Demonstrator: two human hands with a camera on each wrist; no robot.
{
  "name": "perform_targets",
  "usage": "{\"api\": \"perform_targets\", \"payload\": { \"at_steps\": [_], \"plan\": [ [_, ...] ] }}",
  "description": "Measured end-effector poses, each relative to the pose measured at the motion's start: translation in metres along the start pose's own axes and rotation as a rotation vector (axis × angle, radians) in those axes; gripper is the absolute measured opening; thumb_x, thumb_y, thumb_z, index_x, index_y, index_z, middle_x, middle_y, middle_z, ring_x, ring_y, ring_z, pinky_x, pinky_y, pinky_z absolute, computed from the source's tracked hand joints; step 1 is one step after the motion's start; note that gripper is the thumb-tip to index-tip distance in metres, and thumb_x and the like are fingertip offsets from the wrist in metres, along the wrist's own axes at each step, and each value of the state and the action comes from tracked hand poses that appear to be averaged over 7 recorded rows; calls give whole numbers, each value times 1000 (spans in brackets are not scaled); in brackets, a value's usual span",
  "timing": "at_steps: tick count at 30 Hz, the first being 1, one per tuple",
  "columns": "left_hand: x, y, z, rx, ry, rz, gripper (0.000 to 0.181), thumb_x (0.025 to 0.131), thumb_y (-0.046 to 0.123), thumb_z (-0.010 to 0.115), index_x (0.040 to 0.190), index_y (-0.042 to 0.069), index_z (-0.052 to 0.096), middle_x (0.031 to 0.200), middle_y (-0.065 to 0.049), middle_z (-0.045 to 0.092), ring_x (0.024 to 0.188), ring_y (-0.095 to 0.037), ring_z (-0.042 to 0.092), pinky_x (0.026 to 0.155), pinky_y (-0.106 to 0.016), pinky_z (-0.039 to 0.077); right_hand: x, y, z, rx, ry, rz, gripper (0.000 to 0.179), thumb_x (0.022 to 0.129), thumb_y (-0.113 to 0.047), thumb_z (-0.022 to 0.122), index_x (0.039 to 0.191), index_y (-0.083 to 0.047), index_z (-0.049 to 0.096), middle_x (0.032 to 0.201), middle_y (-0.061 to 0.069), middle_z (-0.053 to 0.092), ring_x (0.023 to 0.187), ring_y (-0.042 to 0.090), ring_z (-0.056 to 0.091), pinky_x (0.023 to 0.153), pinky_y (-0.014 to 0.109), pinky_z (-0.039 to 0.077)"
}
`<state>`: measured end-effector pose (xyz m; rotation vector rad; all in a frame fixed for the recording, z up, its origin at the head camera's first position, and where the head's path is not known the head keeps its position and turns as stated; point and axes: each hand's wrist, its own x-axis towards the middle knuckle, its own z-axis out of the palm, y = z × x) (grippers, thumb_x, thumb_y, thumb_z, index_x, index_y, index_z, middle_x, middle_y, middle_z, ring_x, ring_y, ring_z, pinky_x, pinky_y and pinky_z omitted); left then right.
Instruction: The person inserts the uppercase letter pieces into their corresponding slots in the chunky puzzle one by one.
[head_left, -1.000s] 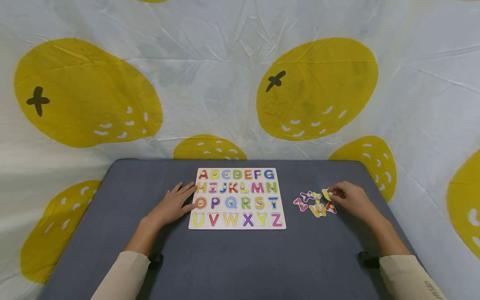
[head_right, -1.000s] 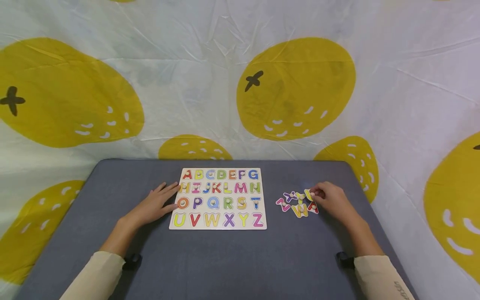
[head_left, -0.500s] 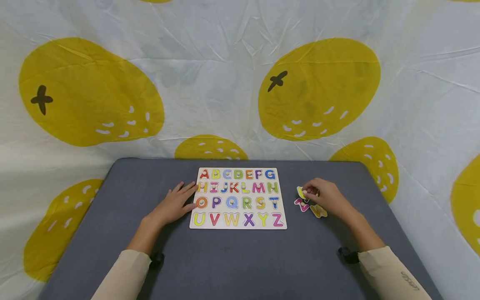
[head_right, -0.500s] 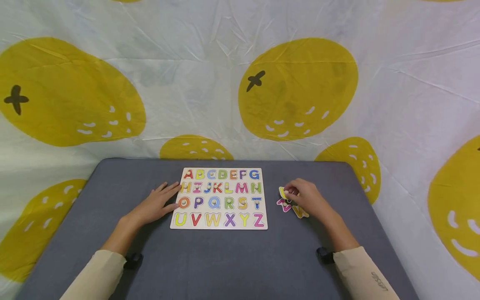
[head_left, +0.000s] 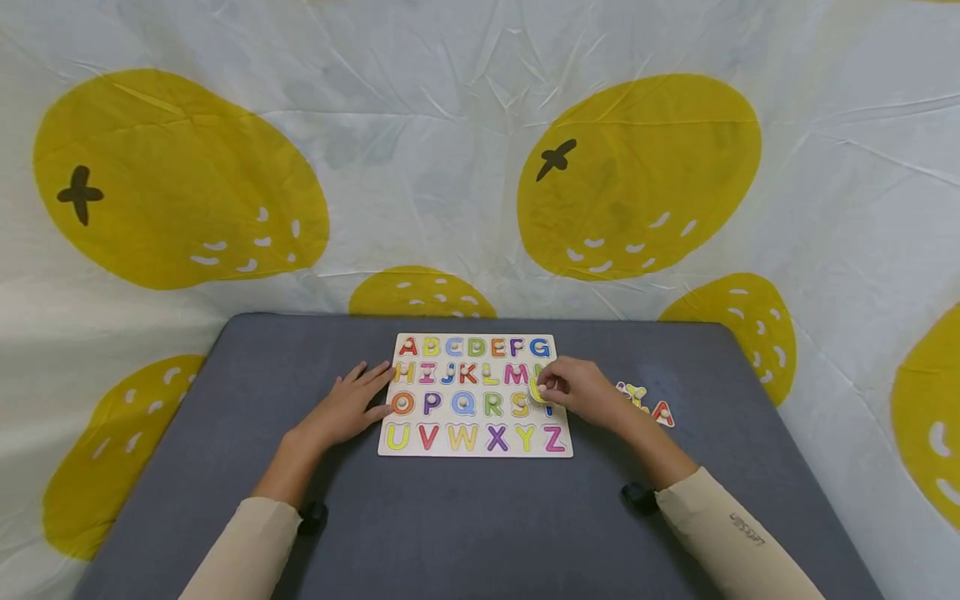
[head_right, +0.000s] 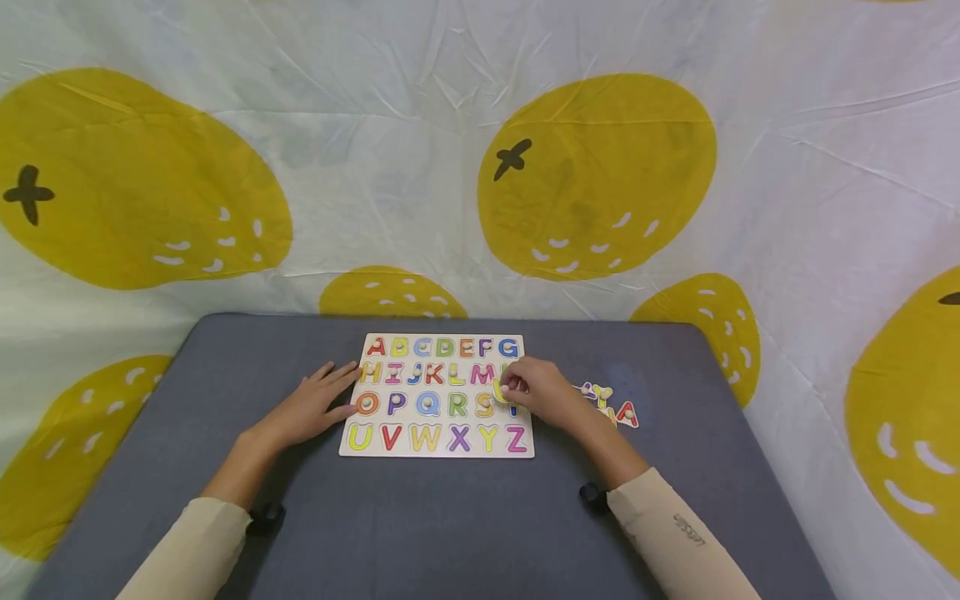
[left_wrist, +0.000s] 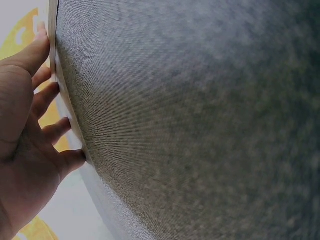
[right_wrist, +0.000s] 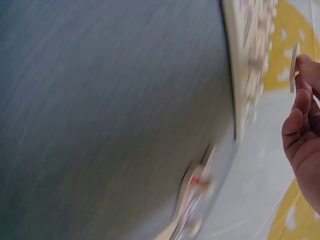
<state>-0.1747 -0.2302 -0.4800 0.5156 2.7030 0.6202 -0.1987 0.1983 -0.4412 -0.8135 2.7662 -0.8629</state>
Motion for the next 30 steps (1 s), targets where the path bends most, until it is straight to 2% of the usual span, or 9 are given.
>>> {"api": "perform_targets", "payload": {
  "at_steps": [6, 18, 25, 30],
  "plan": [
    [0, -1, 0, 13, 10, 9, 72, 102, 35, 66, 163, 14, 34, 168, -13, 33, 155, -51, 20, 116, -78, 19, 22, -31, 17, 45, -74, -88, 6, 93, -13, 77, 97, -12, 73, 86, -6, 65, 79, 6, 57, 71, 23, 51],
    [-1, -2, -2, 18, 7, 14, 71, 103, 37, 64, 163, 14, 34, 168, -13, 33, 155, -52, 20, 116, -78, 19, 57, -83, 54, 74, -224, -171, 4, 98, -15, 72, 98, -13, 75, 92, -5, 65, 80, 5, 55, 75, 21, 49],
    [0, -3, -2, 19, 11, 18, 69, 103, 37, 63, 163, 15, 35, 168, -12, 33, 154, -51, 21, 115, -78, 20, 79, -111, 76, 37, -267, -277, 6, 99, -15, 70, 98, -11, 74, 89, -3, 64, 79, 6, 53, 75, 20, 46],
    [0, -4, -1, 3, 18, 19, 68, 103, 36, 63, 162, 15, 36, 168, -12, 33, 155, -51, 20, 115, -79, 19, 92, -127, 92, 29, -324, -268, 8, 100, -19, 69, 96, -12, 73, 86, -5, 62, 77, 4, 52, 73, 18, 43]
  ]
}}
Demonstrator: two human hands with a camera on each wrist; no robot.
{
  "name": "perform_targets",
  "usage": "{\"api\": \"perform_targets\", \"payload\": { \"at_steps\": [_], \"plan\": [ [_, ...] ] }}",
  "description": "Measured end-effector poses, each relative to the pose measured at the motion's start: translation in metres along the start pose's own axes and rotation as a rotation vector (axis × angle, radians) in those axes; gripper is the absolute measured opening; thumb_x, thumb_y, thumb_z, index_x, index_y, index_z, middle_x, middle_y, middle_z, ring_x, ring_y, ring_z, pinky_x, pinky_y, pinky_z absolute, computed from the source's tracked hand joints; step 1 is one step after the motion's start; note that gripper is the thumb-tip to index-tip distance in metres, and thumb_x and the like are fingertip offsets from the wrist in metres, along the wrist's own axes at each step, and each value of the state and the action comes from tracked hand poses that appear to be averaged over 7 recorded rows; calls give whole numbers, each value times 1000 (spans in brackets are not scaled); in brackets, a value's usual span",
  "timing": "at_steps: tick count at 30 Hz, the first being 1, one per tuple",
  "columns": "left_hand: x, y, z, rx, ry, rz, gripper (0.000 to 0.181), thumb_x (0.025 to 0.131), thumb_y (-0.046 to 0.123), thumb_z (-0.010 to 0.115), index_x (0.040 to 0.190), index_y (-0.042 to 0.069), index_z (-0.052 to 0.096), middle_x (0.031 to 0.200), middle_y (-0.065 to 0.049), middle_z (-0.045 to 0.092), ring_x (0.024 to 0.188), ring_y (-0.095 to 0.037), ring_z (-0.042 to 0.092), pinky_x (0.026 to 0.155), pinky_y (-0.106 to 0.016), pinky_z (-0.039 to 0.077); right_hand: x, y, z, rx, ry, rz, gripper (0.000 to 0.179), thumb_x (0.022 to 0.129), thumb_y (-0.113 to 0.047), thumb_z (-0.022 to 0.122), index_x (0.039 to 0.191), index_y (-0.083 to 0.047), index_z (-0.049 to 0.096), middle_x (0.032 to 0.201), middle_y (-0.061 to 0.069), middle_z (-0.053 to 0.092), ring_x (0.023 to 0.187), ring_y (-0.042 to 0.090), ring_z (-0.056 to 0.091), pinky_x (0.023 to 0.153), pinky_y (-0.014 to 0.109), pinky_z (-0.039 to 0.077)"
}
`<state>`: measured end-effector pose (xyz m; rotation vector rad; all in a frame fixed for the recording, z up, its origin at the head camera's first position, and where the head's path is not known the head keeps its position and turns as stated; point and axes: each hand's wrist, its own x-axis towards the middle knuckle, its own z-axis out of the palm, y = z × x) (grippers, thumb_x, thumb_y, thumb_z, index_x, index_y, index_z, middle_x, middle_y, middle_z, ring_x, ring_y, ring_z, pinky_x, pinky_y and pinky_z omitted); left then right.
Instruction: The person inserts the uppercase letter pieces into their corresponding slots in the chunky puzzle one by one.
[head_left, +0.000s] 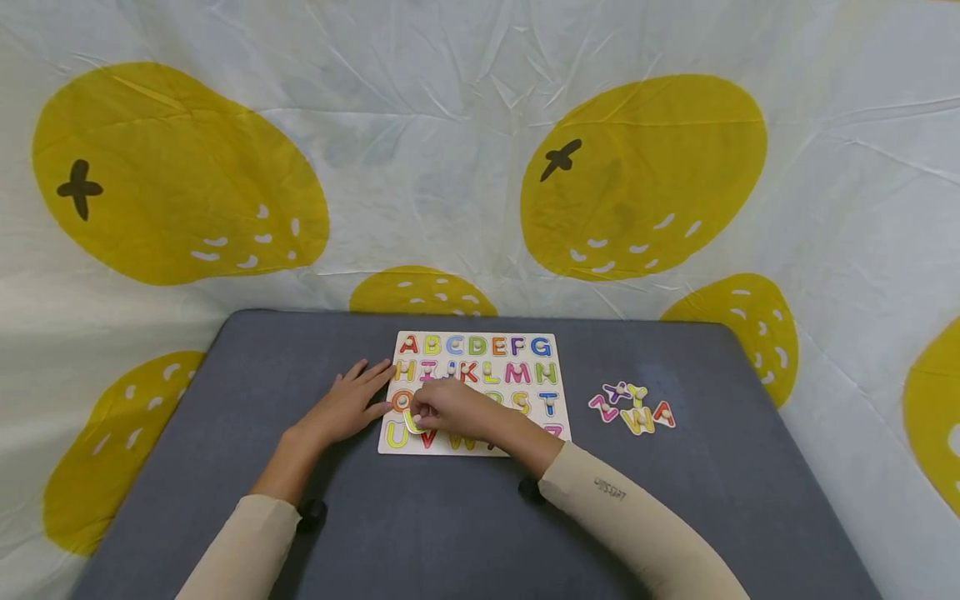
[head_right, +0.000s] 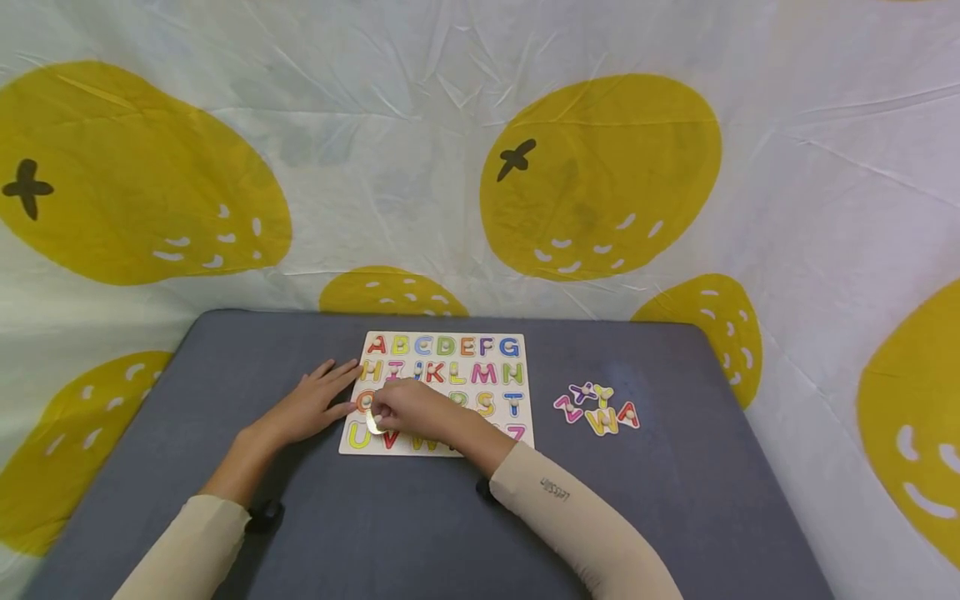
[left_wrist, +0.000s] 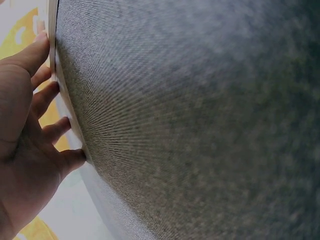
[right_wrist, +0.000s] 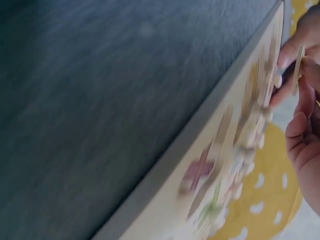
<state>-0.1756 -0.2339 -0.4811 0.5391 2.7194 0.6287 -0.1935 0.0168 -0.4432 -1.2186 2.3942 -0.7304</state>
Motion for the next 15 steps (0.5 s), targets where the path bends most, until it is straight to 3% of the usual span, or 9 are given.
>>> {"api": "perform_targets", "payload": {
  "at_steps": [9, 15],
  "plan": [
    [0, -1, 0, -15, -6, 7, 69, 103, 37, 64, 163, 16, 35, 169, -10, 32, 155, -51, 19, 115, -79, 18, 22, -8, 19, -76, -55, 10, 12, 97, -17, 72, 86, -18, 69, 79, -9, 57, 71, 0, 50, 66, 11, 38],
    [0, -1, 0, -9, 3, 13, 70, 102, 37, 65, 162, 15, 36, 168, -11, 34, 155, -51, 21, 115, -80, 19, 27, -13, 24, -94, -42, 26, 10, 95, -16, 75, 87, -17, 70, 75, -9, 56, 67, 0, 49, 62, 11, 36]
  ]
}}
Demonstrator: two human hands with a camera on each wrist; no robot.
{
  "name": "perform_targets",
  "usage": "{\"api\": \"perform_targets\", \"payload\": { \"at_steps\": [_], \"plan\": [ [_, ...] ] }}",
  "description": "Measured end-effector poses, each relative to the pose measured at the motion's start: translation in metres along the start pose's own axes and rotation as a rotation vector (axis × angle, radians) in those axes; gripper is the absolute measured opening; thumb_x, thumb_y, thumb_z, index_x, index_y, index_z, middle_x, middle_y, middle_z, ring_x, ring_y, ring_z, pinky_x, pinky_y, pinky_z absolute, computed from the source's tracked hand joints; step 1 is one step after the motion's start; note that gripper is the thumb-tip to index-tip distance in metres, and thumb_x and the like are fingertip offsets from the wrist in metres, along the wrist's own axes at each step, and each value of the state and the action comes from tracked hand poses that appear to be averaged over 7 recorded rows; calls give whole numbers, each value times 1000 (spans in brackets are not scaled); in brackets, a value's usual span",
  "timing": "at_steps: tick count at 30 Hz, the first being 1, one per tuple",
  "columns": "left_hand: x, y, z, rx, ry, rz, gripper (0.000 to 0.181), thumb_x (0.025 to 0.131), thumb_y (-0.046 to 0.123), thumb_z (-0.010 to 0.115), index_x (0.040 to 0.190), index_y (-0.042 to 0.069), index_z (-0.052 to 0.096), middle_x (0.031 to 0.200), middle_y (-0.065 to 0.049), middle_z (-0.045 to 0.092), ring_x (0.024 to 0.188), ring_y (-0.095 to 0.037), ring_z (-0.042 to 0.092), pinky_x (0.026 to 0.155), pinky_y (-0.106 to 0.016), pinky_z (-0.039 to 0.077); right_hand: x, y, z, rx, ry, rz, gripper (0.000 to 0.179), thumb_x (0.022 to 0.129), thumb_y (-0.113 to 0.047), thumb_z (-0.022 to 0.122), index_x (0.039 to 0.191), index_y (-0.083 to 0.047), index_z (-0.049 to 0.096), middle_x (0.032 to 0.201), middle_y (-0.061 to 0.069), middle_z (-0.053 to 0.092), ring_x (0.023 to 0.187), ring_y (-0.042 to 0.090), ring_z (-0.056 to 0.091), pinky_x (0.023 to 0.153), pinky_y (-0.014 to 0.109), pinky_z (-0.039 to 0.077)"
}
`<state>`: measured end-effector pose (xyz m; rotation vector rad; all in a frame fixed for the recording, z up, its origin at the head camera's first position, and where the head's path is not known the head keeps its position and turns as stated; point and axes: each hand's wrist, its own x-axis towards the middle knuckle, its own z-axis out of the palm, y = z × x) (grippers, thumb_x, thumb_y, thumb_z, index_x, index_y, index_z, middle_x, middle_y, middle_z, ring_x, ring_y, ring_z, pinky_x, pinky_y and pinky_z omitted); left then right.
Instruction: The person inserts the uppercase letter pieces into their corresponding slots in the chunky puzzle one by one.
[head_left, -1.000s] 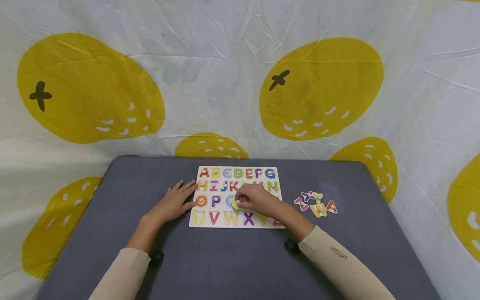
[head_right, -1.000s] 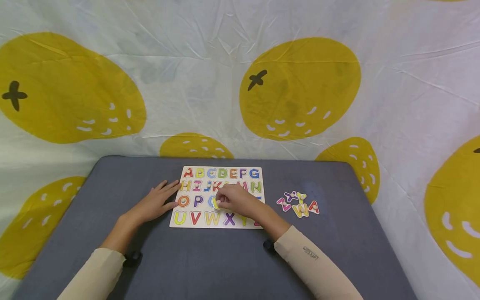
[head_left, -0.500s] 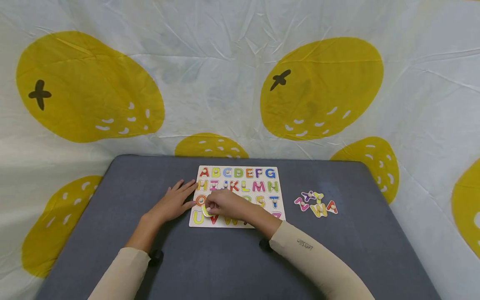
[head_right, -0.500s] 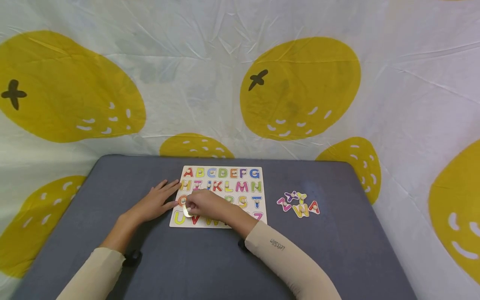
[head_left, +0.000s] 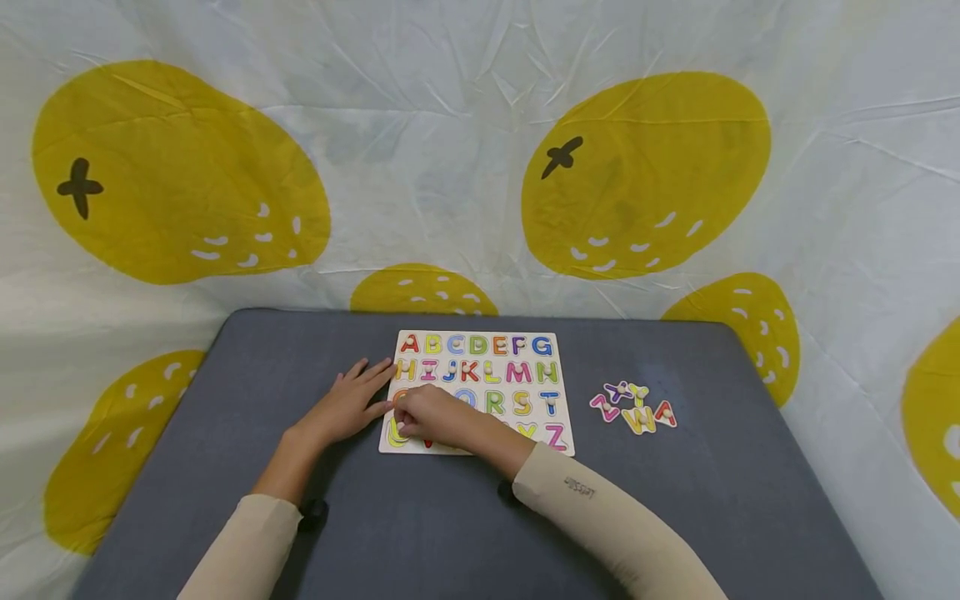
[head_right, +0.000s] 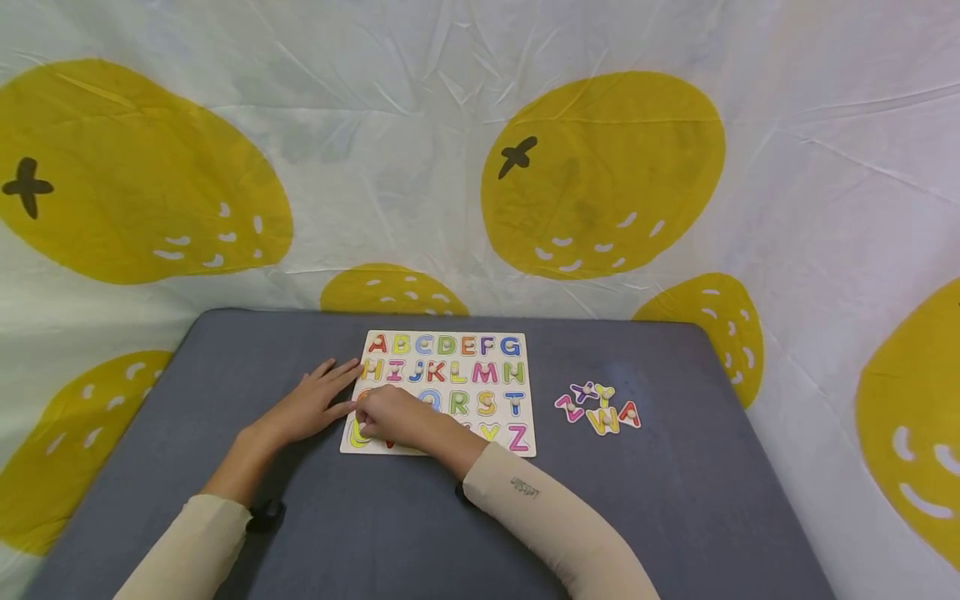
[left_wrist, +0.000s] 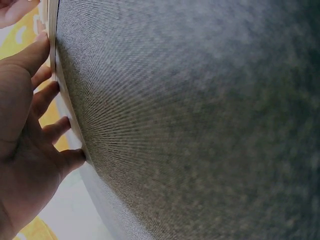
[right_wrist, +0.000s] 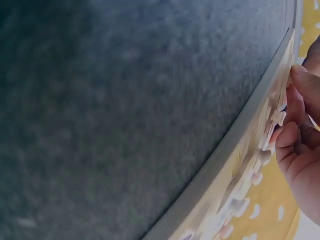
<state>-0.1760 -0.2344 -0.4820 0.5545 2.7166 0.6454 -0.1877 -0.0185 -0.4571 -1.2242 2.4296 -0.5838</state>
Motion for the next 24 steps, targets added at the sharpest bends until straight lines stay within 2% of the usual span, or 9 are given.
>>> {"api": "perform_targets", "payload": {
  "at_steps": [8, 16, 24],
  "plan": [
    [0, 0, -1, 17, 8, 7, 69, 102, 37, 64, 162, 15, 37, 167, -12, 36, 153, -52, 23, 113, -80, 21, 1, -8, 2, -33, 23, 10, 7, 93, -14, 75, 88, -17, 70, 74, -11, 58, 66, -1, 49, 63, 12, 36],
    [-1, 0, -2, 10, 6, 10, 69, 102, 36, 65, 162, 15, 37, 167, -12, 35, 153, -52, 23, 114, -80, 20, 4, -12, 5, -56, -8, 63, 5, 94, -20, 76, 92, -18, 72, 71, -13, 62, 65, -2, 51, 62, 13, 37],
    [-1, 0, -3, 20, 9, 9, 69, 102, 35, 66, 162, 14, 37, 167, -12, 36, 153, -52, 24, 113, -80, 21, 0, -8, 2, -26, -10, 26, 10, 94, -19, 76, 102, -15, 71, 76, -11, 60, 68, -1, 52, 66, 13, 39]
  ]
}}
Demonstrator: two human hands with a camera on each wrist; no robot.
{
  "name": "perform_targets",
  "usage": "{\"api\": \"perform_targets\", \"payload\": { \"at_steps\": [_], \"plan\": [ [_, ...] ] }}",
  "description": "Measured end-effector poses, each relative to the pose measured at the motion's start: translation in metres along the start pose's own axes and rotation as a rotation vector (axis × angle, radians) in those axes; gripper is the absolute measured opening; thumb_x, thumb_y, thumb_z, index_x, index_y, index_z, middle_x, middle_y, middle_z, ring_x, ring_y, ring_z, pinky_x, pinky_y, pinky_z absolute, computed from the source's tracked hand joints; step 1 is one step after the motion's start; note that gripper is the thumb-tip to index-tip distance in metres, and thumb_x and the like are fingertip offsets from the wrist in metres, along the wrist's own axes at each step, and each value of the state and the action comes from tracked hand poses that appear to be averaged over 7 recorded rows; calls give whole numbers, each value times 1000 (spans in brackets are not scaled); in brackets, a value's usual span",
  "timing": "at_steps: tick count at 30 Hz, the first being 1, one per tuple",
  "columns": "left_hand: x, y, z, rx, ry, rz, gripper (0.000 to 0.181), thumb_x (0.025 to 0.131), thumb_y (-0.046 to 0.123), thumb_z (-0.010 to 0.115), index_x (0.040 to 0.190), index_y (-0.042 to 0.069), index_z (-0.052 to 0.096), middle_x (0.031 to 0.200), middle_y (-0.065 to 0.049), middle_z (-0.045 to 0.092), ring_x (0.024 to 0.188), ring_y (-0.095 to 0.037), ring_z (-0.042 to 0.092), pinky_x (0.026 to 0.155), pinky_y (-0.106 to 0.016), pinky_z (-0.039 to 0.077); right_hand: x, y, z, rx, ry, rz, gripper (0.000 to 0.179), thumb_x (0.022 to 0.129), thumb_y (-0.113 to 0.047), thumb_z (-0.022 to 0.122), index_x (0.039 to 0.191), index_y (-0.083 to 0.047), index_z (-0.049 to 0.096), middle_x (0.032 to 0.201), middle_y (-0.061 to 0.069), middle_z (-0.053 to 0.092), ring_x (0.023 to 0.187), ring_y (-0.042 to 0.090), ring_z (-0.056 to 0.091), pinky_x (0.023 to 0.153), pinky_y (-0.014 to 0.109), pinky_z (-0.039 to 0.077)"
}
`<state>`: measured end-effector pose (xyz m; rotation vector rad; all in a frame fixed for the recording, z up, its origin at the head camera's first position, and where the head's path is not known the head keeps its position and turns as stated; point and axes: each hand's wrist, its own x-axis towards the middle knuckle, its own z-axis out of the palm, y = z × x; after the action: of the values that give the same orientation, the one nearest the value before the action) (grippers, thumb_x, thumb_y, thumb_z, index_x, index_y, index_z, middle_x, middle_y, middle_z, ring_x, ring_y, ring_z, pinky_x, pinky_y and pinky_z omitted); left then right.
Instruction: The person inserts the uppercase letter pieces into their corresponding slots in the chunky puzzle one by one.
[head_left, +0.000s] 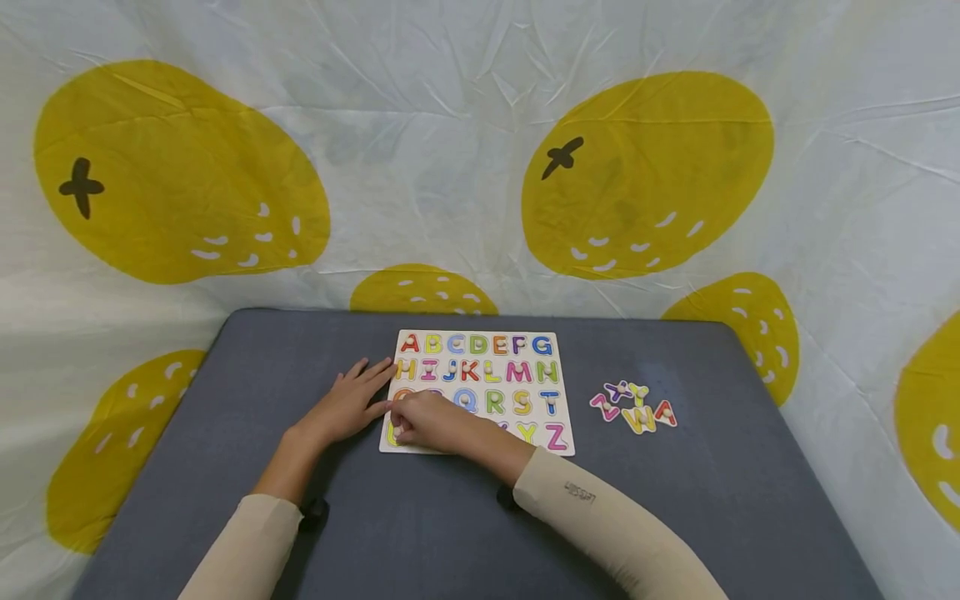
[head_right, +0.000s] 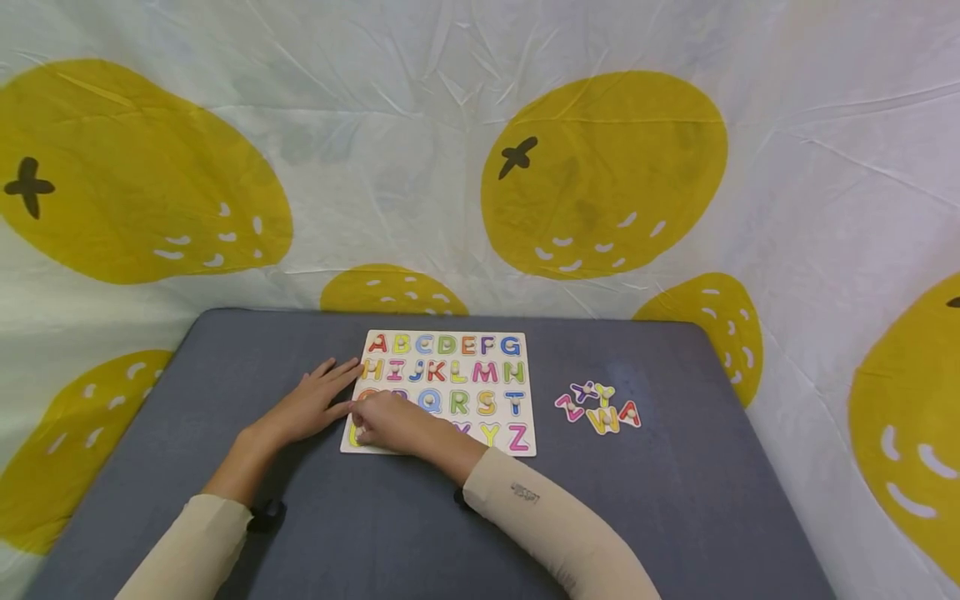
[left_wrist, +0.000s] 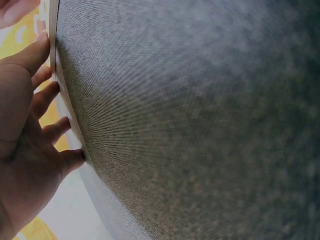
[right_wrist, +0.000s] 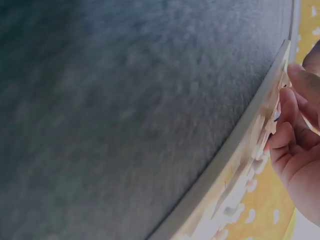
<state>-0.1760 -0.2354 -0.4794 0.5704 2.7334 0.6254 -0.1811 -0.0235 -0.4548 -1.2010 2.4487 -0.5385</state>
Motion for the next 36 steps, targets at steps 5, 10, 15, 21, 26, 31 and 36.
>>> {"api": "perform_targets", "payload": {
  "at_steps": [5, 10, 15, 21, 26, 31, 36],
  "plan": [
    [-1, 0, 0, -7, 1, -10, 69, 102, 35, 65, 161, 14, 38, 167, -12, 36, 153, -52, 23, 114, -80, 20, -13, 5, -11, 92, 15, -14, 11, 96, -18, 75, 105, -12, 73, 82, -8, 61, 73, 1, 53, 70, 13, 43],
    [-1, -1, 0, -6, -2, -17, 69, 102, 35, 65, 162, 14, 37, 167, -12, 35, 154, -52, 22, 114, -80, 20, -29, 12, -27, 166, 23, -1, 12, 98, -15, 73, 109, -10, 74, 87, -5, 66, 75, 3, 56, 71, 16, 46],
    [-1, 0, -1, -7, -8, -29, 70, 102, 35, 65, 162, 14, 36, 168, -13, 34, 154, -51, 21, 116, -78, 19, -46, 26, -42, 179, 64, -13, 15, 97, -14, 74, 110, -8, 75, 95, 0, 69, 82, 8, 60, 74, 19, 49],
    [-1, 2, -1, -20, -27, -37, 71, 103, 37, 64, 163, 15, 33, 169, -12, 32, 155, -50, 18, 117, -77, 17, -75, 51, -55, 191, 126, 9, 13, 97, -10, 73, 108, -6, 76, 100, 1, 72, 86, 12, 63, 78, 25, 53],
    [0, 2, -1, -13, -27, -32, 71, 103, 37, 64, 163, 15, 33, 169, -12, 32, 155, -50, 18, 117, -78, 17, -104, 80, -61, 157, 178, 59, 11, 95, -10, 74, 106, -7, 76, 96, -2, 71, 85, 11, 62, 77, 25, 53],
    [1, 3, 0, -10, -42, -39, 72, 103, 38, 64, 164, 16, 32, 169, -11, 31, 156, -50, 18, 117, -77, 16, -139, 107, -70, 143, 244, 120, 13, 92, -9, 78, 104, -7, 76, 94, -3, 71, 84, 8, 62, 75, 26, 54],
    [2, 3, 1, -11, -41, -36, 72, 103, 38, 64, 164, 16, 33, 169, -12, 31, 155, -51, 18, 117, -78, 16, -180, 131, -79, 128, 297, 231, 14, 91, -9, 79, 104, -7, 76, 90, -4, 69, 76, 6, 60, 69, 27, 54]
  ]
}}
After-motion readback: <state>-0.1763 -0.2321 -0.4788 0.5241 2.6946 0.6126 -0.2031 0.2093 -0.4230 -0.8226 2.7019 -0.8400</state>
